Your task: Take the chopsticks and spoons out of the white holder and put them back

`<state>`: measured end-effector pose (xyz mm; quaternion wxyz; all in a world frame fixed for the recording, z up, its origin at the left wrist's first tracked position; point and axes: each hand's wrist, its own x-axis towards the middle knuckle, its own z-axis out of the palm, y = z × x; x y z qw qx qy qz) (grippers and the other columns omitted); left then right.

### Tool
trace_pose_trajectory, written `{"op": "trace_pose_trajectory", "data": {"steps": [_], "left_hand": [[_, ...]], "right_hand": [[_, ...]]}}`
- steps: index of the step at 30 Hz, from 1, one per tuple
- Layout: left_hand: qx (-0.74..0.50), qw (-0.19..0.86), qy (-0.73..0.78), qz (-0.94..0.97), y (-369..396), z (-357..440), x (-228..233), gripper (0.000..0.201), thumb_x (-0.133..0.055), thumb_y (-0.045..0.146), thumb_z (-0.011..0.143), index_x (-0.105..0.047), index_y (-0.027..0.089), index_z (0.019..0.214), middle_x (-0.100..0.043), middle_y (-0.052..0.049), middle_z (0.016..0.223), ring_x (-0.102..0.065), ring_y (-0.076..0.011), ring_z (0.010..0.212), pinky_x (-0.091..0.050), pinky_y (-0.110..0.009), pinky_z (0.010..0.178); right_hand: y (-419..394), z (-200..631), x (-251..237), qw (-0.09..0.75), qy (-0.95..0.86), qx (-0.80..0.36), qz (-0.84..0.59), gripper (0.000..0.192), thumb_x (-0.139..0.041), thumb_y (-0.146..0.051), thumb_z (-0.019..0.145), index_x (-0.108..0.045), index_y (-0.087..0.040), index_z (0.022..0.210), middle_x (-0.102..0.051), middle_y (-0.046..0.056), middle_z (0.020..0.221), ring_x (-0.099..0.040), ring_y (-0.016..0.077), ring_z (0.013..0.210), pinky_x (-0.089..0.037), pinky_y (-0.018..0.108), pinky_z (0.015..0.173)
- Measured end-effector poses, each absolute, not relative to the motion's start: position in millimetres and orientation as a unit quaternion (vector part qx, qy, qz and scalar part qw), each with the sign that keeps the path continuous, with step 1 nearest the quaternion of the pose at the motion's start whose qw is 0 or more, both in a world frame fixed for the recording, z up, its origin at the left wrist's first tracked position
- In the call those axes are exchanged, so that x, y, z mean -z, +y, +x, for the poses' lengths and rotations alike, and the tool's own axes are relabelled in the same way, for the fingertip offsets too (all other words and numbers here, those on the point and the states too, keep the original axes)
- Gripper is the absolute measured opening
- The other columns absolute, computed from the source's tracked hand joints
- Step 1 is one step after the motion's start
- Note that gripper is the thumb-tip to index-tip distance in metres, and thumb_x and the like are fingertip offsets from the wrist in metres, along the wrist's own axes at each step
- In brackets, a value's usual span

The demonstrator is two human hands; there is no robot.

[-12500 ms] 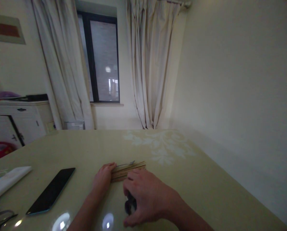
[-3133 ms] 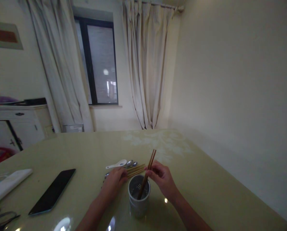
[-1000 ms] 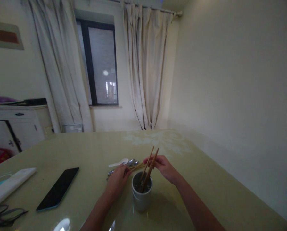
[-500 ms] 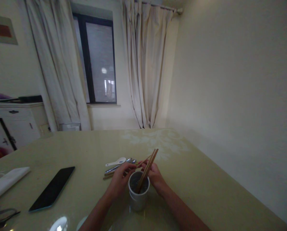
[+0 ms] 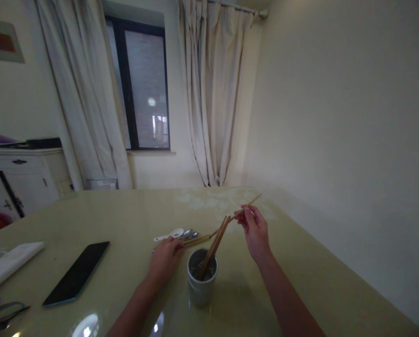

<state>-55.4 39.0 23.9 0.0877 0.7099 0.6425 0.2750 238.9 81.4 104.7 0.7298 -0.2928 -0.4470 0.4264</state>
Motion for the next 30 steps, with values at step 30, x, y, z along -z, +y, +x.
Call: {"op": "trace_pose_trajectory", "data": {"steps": [30], "left_hand": [[-0.450, 0.538, 0.406, 0.587, 4, -18, -61, 0.062, -0.043, 0.070, 0.101, -0.077, 0.022, 0.118, -0.078, -0.010, 0.124, -0.070, -0.0290, 0.121, -0.050, -0.048, 0.114]], "right_hand": [[56, 203, -94, 0.552, -0.597, -0.496, -0.304, 0.045, -0.080, -0.061, 0.084, -0.085, -0.021, 0.104, -0.080, 0.008, 0.086, -0.068, 0.0221, 0.076, -0.053, 0.035, 0.074]]}}
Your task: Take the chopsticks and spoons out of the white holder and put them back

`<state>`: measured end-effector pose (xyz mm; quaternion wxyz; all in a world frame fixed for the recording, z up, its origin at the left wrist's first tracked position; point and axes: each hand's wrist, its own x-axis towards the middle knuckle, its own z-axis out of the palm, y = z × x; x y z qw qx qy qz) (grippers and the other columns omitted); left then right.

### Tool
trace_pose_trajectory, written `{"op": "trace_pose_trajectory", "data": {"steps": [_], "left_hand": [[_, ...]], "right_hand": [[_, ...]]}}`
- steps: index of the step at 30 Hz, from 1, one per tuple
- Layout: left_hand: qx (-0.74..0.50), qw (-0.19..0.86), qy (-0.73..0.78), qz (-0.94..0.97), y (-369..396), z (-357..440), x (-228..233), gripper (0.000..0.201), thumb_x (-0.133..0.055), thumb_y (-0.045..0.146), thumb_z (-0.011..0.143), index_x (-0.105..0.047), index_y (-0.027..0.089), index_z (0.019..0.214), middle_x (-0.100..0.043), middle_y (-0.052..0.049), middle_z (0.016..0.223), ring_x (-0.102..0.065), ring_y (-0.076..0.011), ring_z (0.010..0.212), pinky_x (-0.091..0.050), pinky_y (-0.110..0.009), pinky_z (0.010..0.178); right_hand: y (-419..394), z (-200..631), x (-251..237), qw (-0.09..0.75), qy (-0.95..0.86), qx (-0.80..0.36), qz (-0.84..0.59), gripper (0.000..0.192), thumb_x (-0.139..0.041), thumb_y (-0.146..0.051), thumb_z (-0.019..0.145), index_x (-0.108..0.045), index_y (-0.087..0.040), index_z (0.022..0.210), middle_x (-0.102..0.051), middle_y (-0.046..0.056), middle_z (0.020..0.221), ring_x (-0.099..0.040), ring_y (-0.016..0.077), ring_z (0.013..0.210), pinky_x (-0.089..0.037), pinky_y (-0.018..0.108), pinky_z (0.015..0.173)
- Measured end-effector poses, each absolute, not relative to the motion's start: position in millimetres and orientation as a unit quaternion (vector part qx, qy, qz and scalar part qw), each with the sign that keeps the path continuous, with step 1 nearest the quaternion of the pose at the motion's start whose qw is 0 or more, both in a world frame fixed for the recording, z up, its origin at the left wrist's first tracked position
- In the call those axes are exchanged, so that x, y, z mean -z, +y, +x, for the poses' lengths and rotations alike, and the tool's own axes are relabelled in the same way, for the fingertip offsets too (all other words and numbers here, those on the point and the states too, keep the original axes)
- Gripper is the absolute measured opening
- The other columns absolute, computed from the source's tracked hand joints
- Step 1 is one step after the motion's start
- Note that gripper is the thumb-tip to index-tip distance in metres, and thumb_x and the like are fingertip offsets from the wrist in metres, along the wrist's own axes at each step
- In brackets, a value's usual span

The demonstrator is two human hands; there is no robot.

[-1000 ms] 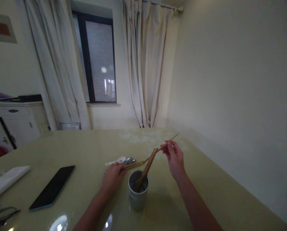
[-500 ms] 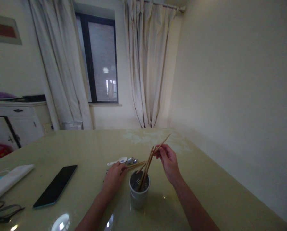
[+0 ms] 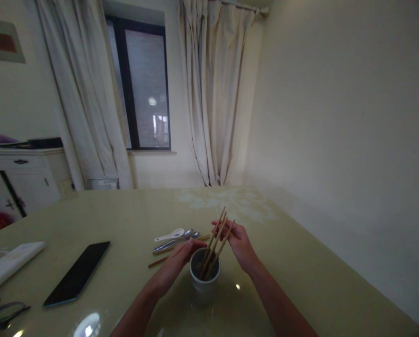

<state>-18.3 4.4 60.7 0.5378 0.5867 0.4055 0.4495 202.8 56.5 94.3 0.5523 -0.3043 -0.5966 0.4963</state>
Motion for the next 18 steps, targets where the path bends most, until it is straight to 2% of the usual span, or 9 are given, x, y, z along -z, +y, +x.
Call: {"op": "trace_pose_trajectory", "data": {"steps": [4, 7, 9, 11, 13, 15, 18], "left_hand": [[-0.442, 0.544, 0.414, 0.581, 1, -13, -65, 0.061, -0.045, 0.071, 0.099, -0.075, 0.023, 0.122, -0.076, -0.010, 0.129, -0.071, -0.0283, 0.121, -0.051, -0.045, 0.112], [-0.448, 0.511, 0.438, 0.589, 7, -15, -60, 0.061, -0.040, 0.069, 0.101, -0.074, 0.024, 0.123, -0.077, -0.009, 0.125, -0.071, -0.0273, 0.117, -0.054, -0.044, 0.107], [-0.451, 0.415, 0.494, 0.616, 16, -22, -52, 0.057, -0.041, 0.066, 0.100, -0.077, 0.024, 0.113, -0.080, -0.009, 0.111, -0.073, -0.0279, 0.105, -0.057, -0.043, 0.097], [-0.428, 0.268, 0.561, 0.656, 25, -34, -41, 0.043, -0.052, 0.059, 0.095, -0.079, 0.025, 0.095, -0.080, -0.008, 0.097, -0.071, -0.0290, 0.095, -0.055, -0.042, 0.090], [-0.386, 0.149, 0.599, 0.685, 33, -46, -30, 0.025, -0.063, 0.046, 0.089, -0.078, 0.026, 0.084, -0.079, -0.008, 0.095, -0.069, -0.0298, 0.096, -0.052, -0.041, 0.091], [-0.353, 0.100, 0.615, 0.698, 36, -55, -22, 0.015, -0.065, 0.036, 0.086, -0.077, 0.026, 0.082, -0.078, -0.008, 0.096, -0.068, -0.0296, 0.098, -0.051, -0.039, 0.090], [-0.327, 0.097, 0.622, 0.705, 36, -58, -20, 0.014, -0.063, 0.031, 0.086, -0.074, 0.025, 0.079, -0.077, -0.008, 0.094, -0.069, -0.0295, 0.095, -0.050, -0.038, 0.087]], "right_hand": [[52, 205, -91, 0.525, -0.606, -0.518, -0.297, 0.042, -0.080, -0.061, 0.084, -0.085, -0.021, 0.099, -0.079, 0.007, 0.082, -0.067, 0.0208, 0.073, -0.052, 0.033, 0.070], [52, 205, -87, 0.521, -0.613, -0.511, -0.302, 0.041, -0.077, -0.060, 0.088, -0.085, -0.021, 0.098, -0.077, 0.006, 0.080, -0.065, 0.0193, 0.071, -0.050, 0.030, 0.067], [54, 204, -82, 0.524, -0.609, -0.507, -0.312, 0.042, -0.077, -0.061, 0.087, -0.084, -0.021, 0.098, -0.076, 0.006, 0.080, -0.063, 0.0189, 0.069, -0.049, 0.030, 0.065], [58, 201, -73, 0.529, -0.595, -0.509, -0.327, 0.046, -0.077, -0.064, 0.085, -0.083, -0.020, 0.096, -0.076, 0.006, 0.080, -0.062, 0.0189, 0.067, -0.049, 0.030, 0.063], [63, 198, -61, 0.531, -0.577, -0.510, -0.352, 0.050, -0.076, -0.068, 0.083, -0.081, -0.019, 0.093, -0.074, 0.005, 0.077, -0.062, 0.0189, 0.065, -0.048, 0.030, 0.061], [69, 195, -47, 0.525, -0.567, -0.509, -0.380, 0.054, -0.075, -0.070, 0.081, -0.079, -0.018, 0.089, -0.072, 0.005, 0.073, -0.060, 0.0183, 0.061, -0.046, 0.029, 0.057], [76, 192, -29, 0.508, -0.569, -0.510, -0.397, 0.051, -0.079, -0.069, 0.076, -0.075, -0.018, 0.079, -0.069, 0.003, 0.066, -0.058, 0.0172, 0.056, -0.043, 0.028, 0.054]]}}
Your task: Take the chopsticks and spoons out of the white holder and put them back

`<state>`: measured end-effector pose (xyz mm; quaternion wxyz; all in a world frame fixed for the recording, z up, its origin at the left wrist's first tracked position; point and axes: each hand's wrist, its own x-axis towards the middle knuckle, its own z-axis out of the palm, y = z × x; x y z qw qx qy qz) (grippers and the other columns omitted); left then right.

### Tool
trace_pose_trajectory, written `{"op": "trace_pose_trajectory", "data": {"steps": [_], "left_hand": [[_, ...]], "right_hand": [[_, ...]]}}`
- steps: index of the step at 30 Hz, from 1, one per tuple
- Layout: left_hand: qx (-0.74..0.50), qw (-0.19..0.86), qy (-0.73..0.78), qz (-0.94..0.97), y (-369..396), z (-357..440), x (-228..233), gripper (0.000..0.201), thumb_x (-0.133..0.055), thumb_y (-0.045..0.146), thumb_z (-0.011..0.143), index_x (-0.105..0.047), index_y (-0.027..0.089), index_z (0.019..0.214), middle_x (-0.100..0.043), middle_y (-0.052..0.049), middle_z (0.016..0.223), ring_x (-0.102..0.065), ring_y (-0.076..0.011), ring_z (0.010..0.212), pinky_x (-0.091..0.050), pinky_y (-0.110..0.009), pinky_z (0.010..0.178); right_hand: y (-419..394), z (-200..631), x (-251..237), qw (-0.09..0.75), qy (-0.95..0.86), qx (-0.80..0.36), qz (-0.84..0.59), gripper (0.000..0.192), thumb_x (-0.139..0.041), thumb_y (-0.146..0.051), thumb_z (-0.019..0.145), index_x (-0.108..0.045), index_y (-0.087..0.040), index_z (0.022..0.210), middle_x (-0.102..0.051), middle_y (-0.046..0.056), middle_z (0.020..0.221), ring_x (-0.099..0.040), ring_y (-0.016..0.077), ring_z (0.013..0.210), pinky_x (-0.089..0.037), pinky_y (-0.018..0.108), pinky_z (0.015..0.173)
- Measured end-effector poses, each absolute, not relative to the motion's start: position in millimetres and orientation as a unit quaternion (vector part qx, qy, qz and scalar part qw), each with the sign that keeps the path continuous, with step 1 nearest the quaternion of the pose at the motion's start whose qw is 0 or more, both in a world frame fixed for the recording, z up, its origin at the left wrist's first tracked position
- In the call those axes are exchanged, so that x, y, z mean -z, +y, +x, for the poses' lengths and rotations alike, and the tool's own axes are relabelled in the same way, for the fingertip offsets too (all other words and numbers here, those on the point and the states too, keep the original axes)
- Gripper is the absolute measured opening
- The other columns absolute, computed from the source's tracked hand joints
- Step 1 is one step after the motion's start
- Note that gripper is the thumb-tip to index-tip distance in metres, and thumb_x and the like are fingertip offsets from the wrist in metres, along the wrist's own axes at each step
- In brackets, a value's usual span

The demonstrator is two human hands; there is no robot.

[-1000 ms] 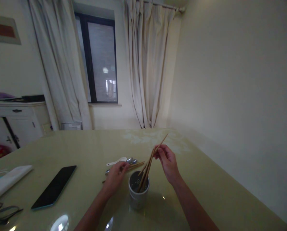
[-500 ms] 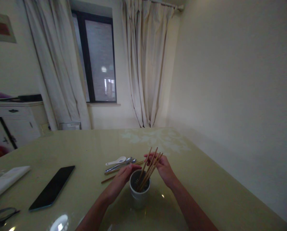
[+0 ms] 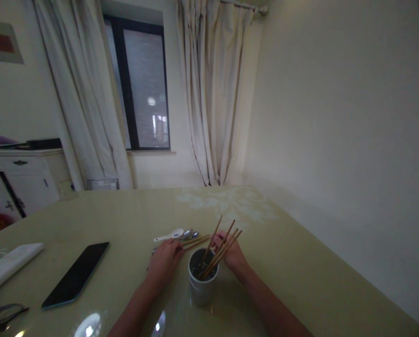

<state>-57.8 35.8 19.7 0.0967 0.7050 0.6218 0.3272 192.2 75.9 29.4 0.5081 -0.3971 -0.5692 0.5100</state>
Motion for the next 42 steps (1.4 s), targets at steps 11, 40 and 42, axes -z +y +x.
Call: {"op": "trace_pose_trajectory", "data": {"steps": [11, 40, 42], "left_hand": [[-0.464, 0.298, 0.511, 0.659, 22, -9, -36, 0.024, -0.066, 0.045, 0.090, -0.074, 0.023, 0.096, -0.081, -0.010, 0.097, -0.073, -0.0298, 0.084, -0.056, -0.040, 0.077], [-0.340, 0.139, 0.645, 0.670, 35, -44, -28, 0.022, -0.047, 0.031, 0.099, -0.067, 0.022, 0.097, -0.078, -0.009, 0.101, -0.070, -0.0262, 0.093, -0.051, -0.037, 0.086], [-0.406, 0.226, 0.587, 0.663, 33, -34, -26, 0.022, -0.051, 0.036, 0.098, -0.067, 0.021, 0.098, -0.078, -0.008, 0.098, -0.071, -0.0245, 0.086, -0.052, -0.035, 0.079]], "right_hand": [[65, 174, -26, 0.497, -0.566, -0.578, -0.314, 0.052, -0.086, -0.066, 0.075, -0.080, -0.018, 0.093, -0.080, 0.010, 0.088, -0.075, 0.0280, 0.085, -0.059, 0.039, 0.079], [65, 198, -47, 0.564, -0.530, -0.515, -0.369, 0.054, -0.074, -0.073, 0.081, -0.077, -0.019, 0.075, -0.074, 0.006, 0.070, -0.067, 0.0211, 0.065, -0.055, 0.033, 0.065], [69, 187, -37, 0.536, -0.527, -0.535, -0.385, 0.053, -0.084, -0.072, 0.067, -0.075, -0.020, 0.071, -0.073, 0.005, 0.067, -0.067, 0.0223, 0.063, -0.054, 0.034, 0.062]]}}
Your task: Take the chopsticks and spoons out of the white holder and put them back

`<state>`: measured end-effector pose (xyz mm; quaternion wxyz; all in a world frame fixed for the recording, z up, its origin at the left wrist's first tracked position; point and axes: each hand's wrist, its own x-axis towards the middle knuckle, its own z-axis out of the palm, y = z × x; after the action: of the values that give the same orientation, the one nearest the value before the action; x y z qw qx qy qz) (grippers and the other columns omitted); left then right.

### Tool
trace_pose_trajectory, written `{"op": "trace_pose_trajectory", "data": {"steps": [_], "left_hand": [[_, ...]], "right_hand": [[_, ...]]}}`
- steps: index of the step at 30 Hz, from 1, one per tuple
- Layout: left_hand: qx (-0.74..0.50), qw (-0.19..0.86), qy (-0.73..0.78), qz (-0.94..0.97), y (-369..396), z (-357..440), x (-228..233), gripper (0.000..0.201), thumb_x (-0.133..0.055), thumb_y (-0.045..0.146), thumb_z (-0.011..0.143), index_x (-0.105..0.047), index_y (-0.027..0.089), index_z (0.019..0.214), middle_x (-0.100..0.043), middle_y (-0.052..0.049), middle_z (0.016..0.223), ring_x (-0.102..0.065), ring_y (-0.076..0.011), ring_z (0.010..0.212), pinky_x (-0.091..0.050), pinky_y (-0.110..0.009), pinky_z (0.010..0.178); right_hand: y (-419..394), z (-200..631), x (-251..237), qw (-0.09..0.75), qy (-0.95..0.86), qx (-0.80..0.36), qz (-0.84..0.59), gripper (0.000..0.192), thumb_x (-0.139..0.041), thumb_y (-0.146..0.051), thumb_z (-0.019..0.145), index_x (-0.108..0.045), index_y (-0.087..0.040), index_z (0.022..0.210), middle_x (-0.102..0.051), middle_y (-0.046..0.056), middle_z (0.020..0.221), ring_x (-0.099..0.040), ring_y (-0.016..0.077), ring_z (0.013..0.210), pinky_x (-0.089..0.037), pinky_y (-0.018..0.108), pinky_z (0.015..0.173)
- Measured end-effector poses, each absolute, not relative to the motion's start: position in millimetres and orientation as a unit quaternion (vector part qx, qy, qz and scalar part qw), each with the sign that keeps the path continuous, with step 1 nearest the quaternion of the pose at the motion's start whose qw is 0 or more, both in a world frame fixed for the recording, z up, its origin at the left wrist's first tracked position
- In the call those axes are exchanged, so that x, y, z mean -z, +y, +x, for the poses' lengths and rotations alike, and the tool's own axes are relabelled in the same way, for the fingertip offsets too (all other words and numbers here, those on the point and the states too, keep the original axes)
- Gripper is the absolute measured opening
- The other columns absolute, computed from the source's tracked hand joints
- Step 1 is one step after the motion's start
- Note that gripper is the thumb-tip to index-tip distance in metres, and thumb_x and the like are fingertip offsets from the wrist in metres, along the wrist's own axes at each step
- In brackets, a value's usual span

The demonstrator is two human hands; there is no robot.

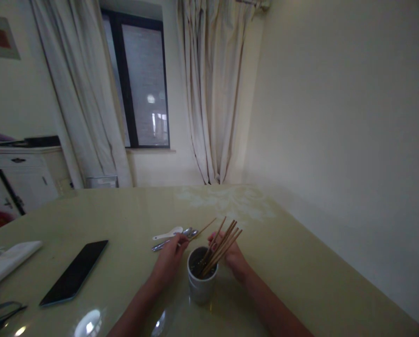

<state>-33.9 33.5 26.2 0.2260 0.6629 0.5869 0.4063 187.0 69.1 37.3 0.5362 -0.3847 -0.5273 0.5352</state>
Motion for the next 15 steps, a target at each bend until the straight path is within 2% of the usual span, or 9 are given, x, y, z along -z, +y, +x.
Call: {"op": "trace_pose_trajectory", "data": {"steps": [3, 5, 7, 10, 12, 15], "left_hand": [[-0.447, 0.308, 0.525, 0.656, 28, -17, -25, 0.020, -0.060, 0.039, 0.094, -0.068, 0.021, 0.096, -0.078, -0.007, 0.096, -0.071, -0.0234, 0.083, -0.052, -0.033, 0.074], [-0.453, 0.326, 0.510, 0.654, 25, -10, -26, 0.021, -0.064, 0.040, 0.093, -0.070, 0.020, 0.097, -0.078, -0.007, 0.095, -0.070, -0.0231, 0.082, -0.052, -0.032, 0.074], [-0.456, 0.317, 0.506, 0.660, 25, -10, -27, 0.026, -0.059, 0.043, 0.096, -0.071, 0.020, 0.099, -0.078, -0.007, 0.095, -0.071, -0.0236, 0.084, -0.053, -0.033, 0.076], [-0.441, 0.224, 0.549, 0.674, 30, -24, -28, 0.037, -0.045, 0.044, 0.104, -0.073, 0.021, 0.098, -0.078, -0.009, 0.100, -0.071, -0.0253, 0.094, -0.053, -0.037, 0.086], [-0.387, 0.119, 0.610, 0.681, 34, -39, -27, 0.035, -0.044, 0.036, 0.104, -0.075, 0.021, 0.099, -0.077, -0.010, 0.105, -0.069, -0.0267, 0.102, -0.052, -0.040, 0.095], [-0.264, 0.017, 0.672, 0.692, 38, -57, -23, 0.030, -0.047, 0.025, 0.102, -0.076, 0.020, 0.108, -0.075, -0.012, 0.112, -0.067, -0.0283, 0.109, -0.050, -0.041, 0.099]], "right_hand": [[72, 175, -30, 0.527, -0.531, -0.542, -0.384, 0.051, -0.093, -0.067, 0.058, -0.075, -0.020, 0.067, -0.074, 0.006, 0.069, -0.069, 0.0246, 0.066, -0.056, 0.036, 0.064], [72, 171, -29, 0.528, -0.530, -0.542, -0.383, 0.052, -0.091, -0.068, 0.060, -0.076, -0.019, 0.071, -0.075, 0.007, 0.071, -0.070, 0.0250, 0.068, -0.056, 0.036, 0.064], [72, 173, -32, 0.542, -0.516, -0.542, -0.382, 0.056, -0.087, -0.072, 0.064, -0.076, -0.019, 0.080, -0.076, 0.007, 0.076, -0.071, 0.0251, 0.069, -0.055, 0.035, 0.062], [73, 187, -44, 0.609, -0.481, -0.511, -0.370, 0.055, -0.082, -0.073, 0.073, -0.073, -0.021, 0.089, -0.078, 0.007, 0.086, -0.074, 0.0246, 0.077, -0.056, 0.033, 0.067], [75, 203, -56, 0.667, -0.456, -0.466, -0.361, 0.051, -0.081, -0.068, 0.078, -0.072, -0.021, 0.093, -0.079, 0.006, 0.089, -0.074, 0.0224, 0.081, -0.056, 0.031, 0.071], [78, 228, -75, 0.736, -0.403, -0.428, -0.336, 0.048, -0.086, -0.062, 0.077, -0.071, -0.022, 0.099, -0.077, 0.002, 0.083, -0.070, 0.0169, 0.074, -0.055, 0.028, 0.070]]}}
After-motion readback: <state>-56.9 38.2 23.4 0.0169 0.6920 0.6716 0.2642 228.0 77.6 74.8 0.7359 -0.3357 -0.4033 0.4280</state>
